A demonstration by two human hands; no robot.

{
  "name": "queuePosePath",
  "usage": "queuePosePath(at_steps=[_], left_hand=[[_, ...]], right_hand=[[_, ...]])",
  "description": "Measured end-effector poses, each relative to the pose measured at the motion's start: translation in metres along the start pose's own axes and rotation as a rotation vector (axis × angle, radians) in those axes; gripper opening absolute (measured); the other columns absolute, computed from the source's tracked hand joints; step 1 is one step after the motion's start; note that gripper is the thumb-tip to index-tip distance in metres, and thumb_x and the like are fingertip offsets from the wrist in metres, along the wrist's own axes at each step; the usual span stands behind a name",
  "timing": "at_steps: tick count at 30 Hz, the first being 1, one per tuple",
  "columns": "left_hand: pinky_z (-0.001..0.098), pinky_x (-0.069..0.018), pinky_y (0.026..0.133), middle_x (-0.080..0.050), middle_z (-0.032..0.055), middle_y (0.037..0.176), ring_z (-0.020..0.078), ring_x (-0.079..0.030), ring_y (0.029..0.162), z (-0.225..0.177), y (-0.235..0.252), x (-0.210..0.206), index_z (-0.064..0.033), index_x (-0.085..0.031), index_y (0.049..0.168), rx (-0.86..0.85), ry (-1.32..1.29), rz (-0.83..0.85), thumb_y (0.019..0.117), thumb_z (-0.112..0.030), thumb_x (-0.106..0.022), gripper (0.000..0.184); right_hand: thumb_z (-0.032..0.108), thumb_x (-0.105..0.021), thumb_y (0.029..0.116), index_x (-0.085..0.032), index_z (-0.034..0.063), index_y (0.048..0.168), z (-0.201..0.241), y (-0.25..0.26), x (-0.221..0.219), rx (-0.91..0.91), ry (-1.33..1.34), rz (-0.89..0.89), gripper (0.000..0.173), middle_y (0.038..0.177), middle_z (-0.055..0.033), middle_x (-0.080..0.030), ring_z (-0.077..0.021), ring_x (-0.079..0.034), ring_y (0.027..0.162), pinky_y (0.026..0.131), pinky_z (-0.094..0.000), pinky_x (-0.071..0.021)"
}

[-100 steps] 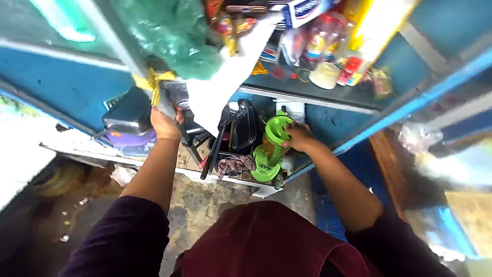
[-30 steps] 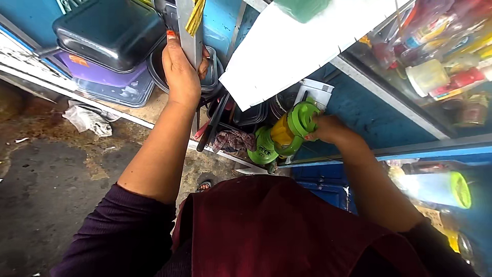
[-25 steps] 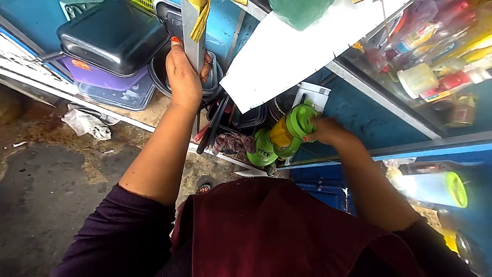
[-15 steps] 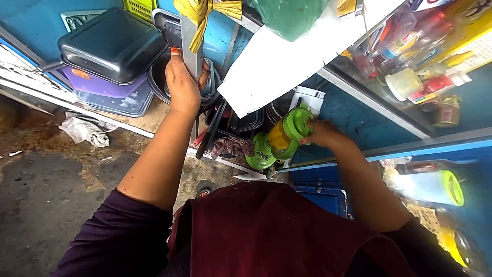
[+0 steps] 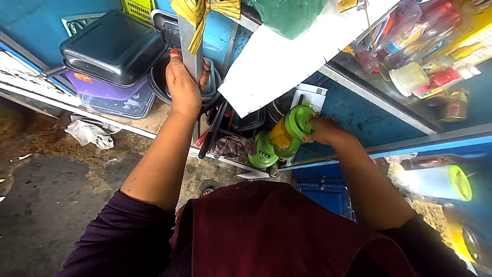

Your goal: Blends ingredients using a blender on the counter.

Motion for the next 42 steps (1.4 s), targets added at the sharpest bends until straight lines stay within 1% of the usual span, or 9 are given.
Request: queuePosePath(at_steps=[5, 10, 15, 23, 26, 31, 35, 39, 42], left_hand=[[0.0243, -0.0459, 0.052, -0.059, -0.0064, 0.071, 0.0059, -0.052, 0.054, -0.001, 0.0, 0.001, -0.0127, -0.053, 0.095, -0.001, 0.037, 0.002, 0.1087, -0.023, -0.002, 0.053], [0.0242, -0.0466, 0.052, -0.06, -0.0057, 0.074, 0.0061, -0.053, 0.055, -0.002, -0.001, 0.0, -0.0123, -0.053, 0.097, -0.003, 0.033, -0.001, 0.109, -0.023, -0.003, 0.053], [0.0236, -0.0455, 0.052, -0.06, -0.0058, 0.071, 0.006, -0.052, 0.054, -0.001, -0.001, -0.001, -0.0129, -0.053, 0.094, -0.016, 0.006, 0.001, 0.1096, -0.023, -0.004, 0.053], [0.0232, -0.045, 0.052, -0.059, -0.0061, 0.07, 0.0059, -0.051, 0.054, 0.0, -0.001, 0.0, -0.0131, -0.053, 0.094, -0.022, 0.014, 0.01, 0.1091, -0.023, -0.002, 0.053], [0.0235, -0.0444, 0.051, -0.058, -0.0065, 0.068, 0.0059, -0.051, 0.053, 0.001, -0.001, 0.0, -0.0137, -0.053, 0.093, -0.023, 0.006, 0.003, 0.1092, -0.023, -0.003, 0.054], [0.0238, -0.0441, 0.051, -0.058, -0.0059, 0.069, 0.0065, -0.05, 0.053, 0.002, 0.0, 0.001, -0.0135, -0.053, 0.093, -0.023, 0.008, 0.007, 0.1094, -0.024, -0.003, 0.053], [0.0244, -0.0455, 0.052, -0.058, -0.0066, 0.069, 0.0062, -0.052, 0.054, -0.001, -0.001, 0.001, -0.0133, -0.054, 0.093, -0.008, 0.027, -0.001, 0.1094, -0.024, -0.003, 0.055], [0.024, -0.0455, 0.052, -0.058, -0.0068, 0.068, 0.0059, -0.052, 0.053, 0.0, -0.001, 0.0, -0.0132, -0.055, 0.093, -0.016, 0.014, -0.005, 0.1097, -0.024, -0.003, 0.055], [0.0237, -0.046, 0.052, -0.058, -0.0067, 0.068, 0.0058, -0.052, 0.054, 0.0, -0.001, 0.0, -0.0131, -0.054, 0.093, -0.016, 0.005, -0.001, 0.1095, -0.023, -0.003, 0.055]], right_hand=[[0.043, -0.077, 0.0926, -0.025, -0.0041, 0.161, -0.001, 0.002, -0.002, 0.008, 0.026, -0.012, 0.098, 0.168, -0.0298, -0.02, -0.0557, -0.035, 0.144, 0.113, -0.0665, -0.0345], [0.042, -0.078, 0.0924, -0.027, -0.0058, 0.16, 0.001, -0.002, 0.002, 0.014, 0.018, -0.001, 0.097, 0.167, -0.0308, -0.021, -0.0557, -0.037, 0.143, 0.114, -0.065, -0.0352], [0.041, -0.078, 0.0926, -0.026, -0.0053, 0.161, 0.002, 0.0, 0.002, -0.003, 0.019, 0.008, 0.097, 0.168, -0.0303, -0.019, -0.0562, -0.035, 0.144, 0.115, -0.0654, -0.0333], [0.042, -0.078, 0.0922, -0.025, -0.0053, 0.161, 0.006, -0.003, 0.006, -0.025, -0.005, 0.031, 0.098, 0.168, -0.0304, -0.02, -0.056, -0.037, 0.143, 0.112, -0.0654, -0.0369], [0.043, -0.08, 0.0905, -0.029, -0.0038, 0.16, 0.007, -0.001, 0.007, -0.038, -0.013, 0.025, 0.098, 0.168, -0.029, -0.022, -0.0548, -0.04, 0.141, 0.111, -0.0643, -0.0393], [0.044, -0.081, 0.0886, -0.038, -0.0061, 0.155, 0.006, 0.003, 0.007, -0.019, -0.036, 0.011, 0.094, 0.163, -0.0312, -0.03, -0.0528, -0.046, 0.138, 0.11, -0.0644, -0.0397], [0.042, -0.083, 0.0875, -0.04, -0.0068, 0.154, 0.008, 0.0, 0.01, -0.027, -0.013, 0.006, 0.093, 0.162, -0.0321, -0.031, -0.0541, -0.046, 0.137, 0.108, -0.0671, -0.0414], [0.042, -0.083, 0.0875, -0.042, -0.006, 0.153, 0.007, 0.001, 0.009, -0.027, -0.009, 0.006, 0.091, 0.163, -0.0311, -0.032, -0.054, -0.045, 0.138, 0.108, -0.067, -0.041], [0.043, -0.082, 0.0883, -0.04, -0.0067, 0.154, 0.008, 0.001, 0.01, -0.025, -0.027, 0.012, 0.092, 0.162, -0.0313, -0.032, -0.0531, -0.045, 0.138, 0.109, -0.0661, -0.0405]])
Point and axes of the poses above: each hand's wrist, its own y-axis towards the middle knuckle, its own x-axis out of the back of the hand, z = x × y, the point moved 2 cm from there along y, towards the middle knuckle
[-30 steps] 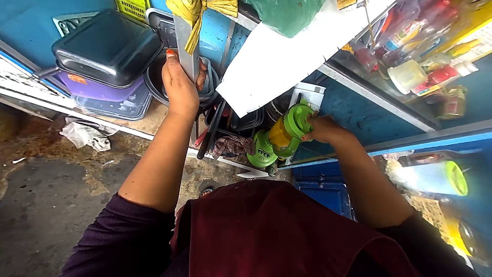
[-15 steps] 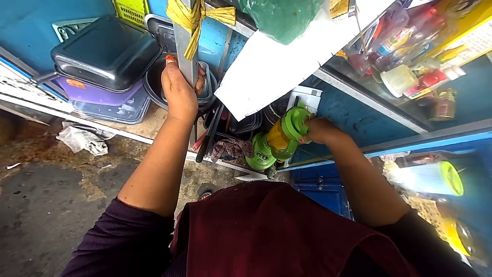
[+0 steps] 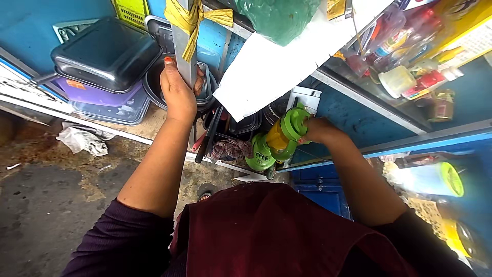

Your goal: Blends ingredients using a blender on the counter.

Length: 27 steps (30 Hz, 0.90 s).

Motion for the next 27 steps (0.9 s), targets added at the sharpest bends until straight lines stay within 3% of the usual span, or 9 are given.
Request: queuePosePath(at_steps=[12, 27], left_hand=[[0.0239, -0.0456, 0.051, -0.059, -0.0062, 0.069, 0.0062, -0.051, 0.053, 0.0007, -0.0002, -0.0001, -0.0132, -0.054, 0.093, -0.004, 0.008, -0.015, 0.1095, -0.023, -0.003, 0.055], [0.0237, -0.046, 0.052, -0.059, -0.0072, 0.07, 0.0055, -0.052, 0.054, 0.0005, -0.0006, -0.0006, -0.0135, -0.053, 0.095, -0.01, 0.019, -0.009, 0.1091, -0.023, -0.003, 0.053]], right_hand=[[0.045, -0.08, 0.0894, -0.041, -0.0073, 0.152, 0.0013, -0.0029, 0.0028, 0.001, -0.028, 0.027, 0.091, 0.162, -0.0318, -0.033, -0.0501, -0.046, 0.139, 0.111, -0.0629, -0.0405], [0.044, -0.084, 0.0863, -0.04, -0.0069, 0.154, -0.0021, -0.0033, 0.0008, -0.009, 0.06, -0.003, 0.095, 0.163, -0.0316, -0.03, -0.0533, -0.042, 0.14, 0.109, -0.0663, -0.0406]])
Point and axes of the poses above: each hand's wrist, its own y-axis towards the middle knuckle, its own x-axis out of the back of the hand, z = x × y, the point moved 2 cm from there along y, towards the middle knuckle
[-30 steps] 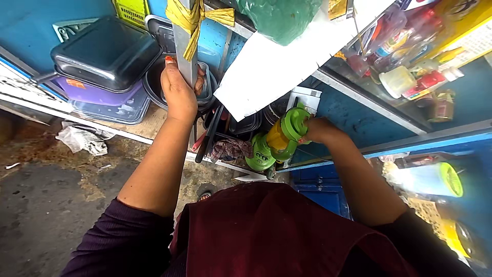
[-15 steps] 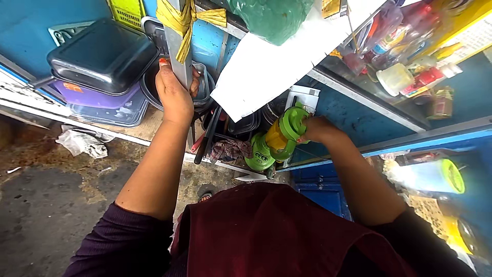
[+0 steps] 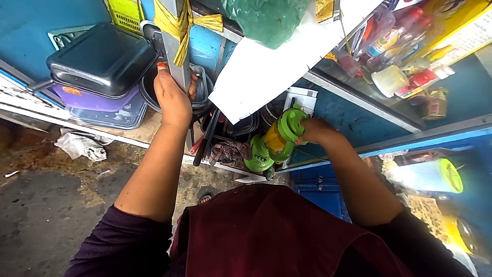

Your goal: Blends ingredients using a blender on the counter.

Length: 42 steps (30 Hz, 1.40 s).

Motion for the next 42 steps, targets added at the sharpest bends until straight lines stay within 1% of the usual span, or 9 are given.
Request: queuePosePath(at_steps=[5, 9, 16, 22, 28, 31, 34, 39, 42], left_hand=[[0.0239, -0.0459, 0.052, -0.059, -0.0071, 0.069, 0.0057, -0.052, 0.053, -0.0012, -0.0005, 0.0, -0.0133, -0.054, 0.094, -0.005, 0.001, 0.004, 0.1088, -0.023, -0.002, 0.054], [0.0241, -0.0462, 0.053, -0.059, -0.0068, 0.07, 0.0059, -0.052, 0.053, -0.0005, -0.0002, 0.0006, -0.0134, -0.054, 0.095, -0.001, 0.006, 0.002, 0.1091, -0.023, -0.002, 0.054], [0.0241, -0.0468, 0.053, -0.059, -0.0069, 0.07, 0.006, -0.052, 0.054, 0.0006, -0.0003, 0.0005, -0.0135, -0.054, 0.095, 0.002, -0.006, 0.007, 0.1092, -0.023, -0.002, 0.054], [0.0244, -0.046, 0.053, -0.059, -0.0066, 0.069, 0.0064, -0.052, 0.054, 0.0012, -0.0003, 0.0013, -0.0134, -0.054, 0.094, 0.002, 0.009, 0.01, 0.1088, -0.024, -0.002, 0.054], [0.0233, -0.0463, 0.053, -0.059, -0.0077, 0.07, 0.005, -0.052, 0.054, -0.0011, -0.0009, 0.0011, -0.0137, -0.054, 0.095, 0.012, 0.01, 0.006, 0.1094, -0.024, -0.003, 0.054], [0.0233, -0.0465, 0.053, -0.06, -0.0071, 0.071, 0.0051, -0.052, 0.054, -0.001, -0.0008, 0.0008, -0.0133, -0.054, 0.095, 0.011, 0.0, 0.007, 0.1096, -0.024, -0.003, 0.054], [0.0233, -0.0461, 0.053, -0.059, -0.0071, 0.069, 0.0056, -0.052, 0.054, -0.0006, -0.0007, 0.0005, -0.0135, -0.054, 0.094, 0.01, -0.006, 0.002, 0.1098, -0.024, -0.003, 0.055], [0.0239, -0.0468, 0.053, -0.061, -0.0058, 0.073, 0.0061, -0.053, 0.055, 0.0011, -0.0005, 0.001, -0.0129, -0.054, 0.097, 0.007, 0.0, -0.003, 0.1093, -0.024, -0.003, 0.054], [0.024, -0.0469, 0.053, -0.061, -0.0058, 0.074, 0.0061, -0.053, 0.055, 0.0011, -0.0004, 0.001, -0.013, -0.054, 0.097, -0.001, 0.002, -0.003, 0.1093, -0.024, -0.003, 0.054]], right_hand=[[0.042, -0.084, 0.0859, -0.039, -0.0046, 0.155, 0.0, -0.0004, -0.0004, -0.006, 0.017, -0.001, 0.095, 0.165, -0.0305, -0.028, -0.054, -0.04, 0.142, 0.11, -0.0667, -0.0398], [0.042, -0.084, 0.0859, -0.04, -0.0046, 0.155, 0.0002, 0.0005, -0.0007, -0.002, 0.0, -0.004, 0.094, 0.164, -0.0294, -0.029, -0.0542, -0.043, 0.139, 0.108, -0.0665, -0.0418], [0.044, -0.084, 0.0862, -0.038, -0.0048, 0.155, 0.0006, 0.0003, -0.0002, -0.009, -0.008, 0.003, 0.096, 0.165, -0.0297, -0.029, -0.0533, -0.043, 0.14, 0.108, -0.0651, -0.0426], [0.043, -0.085, 0.0855, -0.042, -0.0045, 0.153, 0.0013, 0.0022, -0.0012, -0.002, -0.022, -0.005, 0.093, 0.163, -0.0295, -0.031, -0.0537, -0.045, 0.138, 0.107, -0.0657, -0.0434], [0.042, -0.082, 0.088, -0.04, -0.0082, 0.153, 0.0044, -0.0017, 0.0025, 0.005, -0.031, 0.009, 0.092, 0.163, -0.0321, -0.03, -0.0535, -0.044, 0.139, 0.109, -0.0651, -0.0408], [0.042, -0.083, 0.0879, -0.041, -0.0083, 0.152, 0.005, -0.0019, 0.0031, -0.002, -0.033, 0.012, 0.091, 0.161, -0.0325, -0.032, -0.0532, -0.044, 0.139, 0.109, -0.0652, -0.0413], [0.041, -0.082, 0.0881, -0.043, -0.0085, 0.15, 0.0053, -0.0019, 0.0033, 0.0, -0.041, 0.013, 0.089, 0.159, -0.0328, -0.036, -0.0519, -0.044, 0.139, 0.11, -0.065, -0.0407], [0.042, -0.083, 0.0878, -0.042, -0.0078, 0.152, 0.0053, -0.002, 0.0037, 0.003, -0.045, 0.016, 0.091, 0.16, -0.0323, -0.034, -0.0519, -0.043, 0.14, 0.111, -0.0644, -0.0401], [0.041, -0.084, 0.0871, -0.044, -0.0074, 0.151, 0.005, -0.0019, 0.0031, 0.006, -0.035, 0.006, 0.089, 0.158, -0.0319, -0.037, -0.051, -0.044, 0.139, 0.11, -0.0641, -0.0404]])
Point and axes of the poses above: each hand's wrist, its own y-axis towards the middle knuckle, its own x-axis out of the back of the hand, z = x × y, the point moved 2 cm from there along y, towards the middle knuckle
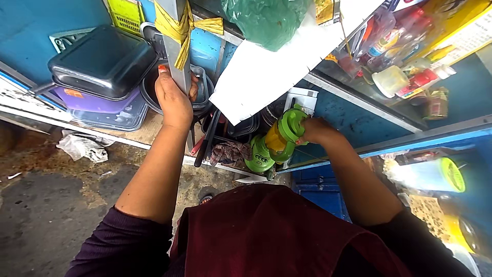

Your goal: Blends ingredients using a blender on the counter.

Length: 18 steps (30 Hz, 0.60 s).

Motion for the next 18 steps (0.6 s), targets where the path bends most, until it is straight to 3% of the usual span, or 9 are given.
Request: queuePosePath(at_steps=[4, 9, 18], left_hand=[[0.0242, -0.0469, 0.053, -0.061, -0.006, 0.073, 0.0061, -0.053, 0.055, 0.0, -0.0001, -0.0001, -0.0132, -0.054, 0.096, -0.003, -0.008, -0.001, 0.1095, -0.024, -0.003, 0.054], [0.0243, -0.0471, 0.053, -0.06, -0.0063, 0.071, 0.0061, -0.052, 0.054, -0.0008, -0.0002, -0.0006, -0.0131, -0.054, 0.095, -0.001, -0.002, -0.001, 0.1094, -0.023, -0.003, 0.055], [0.0246, -0.0464, 0.053, -0.058, -0.0071, 0.069, 0.0059, -0.051, 0.053, -0.001, 0.0002, 0.0003, -0.0133, -0.054, 0.095, -0.02, 0.009, 0.019, 0.1094, -0.024, -0.002, 0.055]], right_hand=[[0.042, -0.084, 0.0857, -0.045, -0.0062, 0.15, -0.0016, 0.0019, -0.0014, -0.007, 0.015, -0.004, 0.09, 0.158, -0.031, -0.038, -0.0507, -0.044, 0.14, 0.109, -0.0638, -0.0419], [0.043, -0.083, 0.0871, -0.04, -0.0065, 0.153, -0.0003, 0.0002, -0.0009, -0.017, -0.003, 0.006, 0.093, 0.163, -0.0308, -0.031, -0.0518, -0.044, 0.14, 0.109, -0.0645, -0.0412], [0.042, -0.084, 0.0865, -0.043, -0.0057, 0.152, -0.0016, -0.0005, -0.0014, -0.027, 0.032, 0.005, 0.091, 0.162, -0.0308, -0.032, -0.0531, -0.042, 0.141, 0.107, -0.0663, -0.0429]])
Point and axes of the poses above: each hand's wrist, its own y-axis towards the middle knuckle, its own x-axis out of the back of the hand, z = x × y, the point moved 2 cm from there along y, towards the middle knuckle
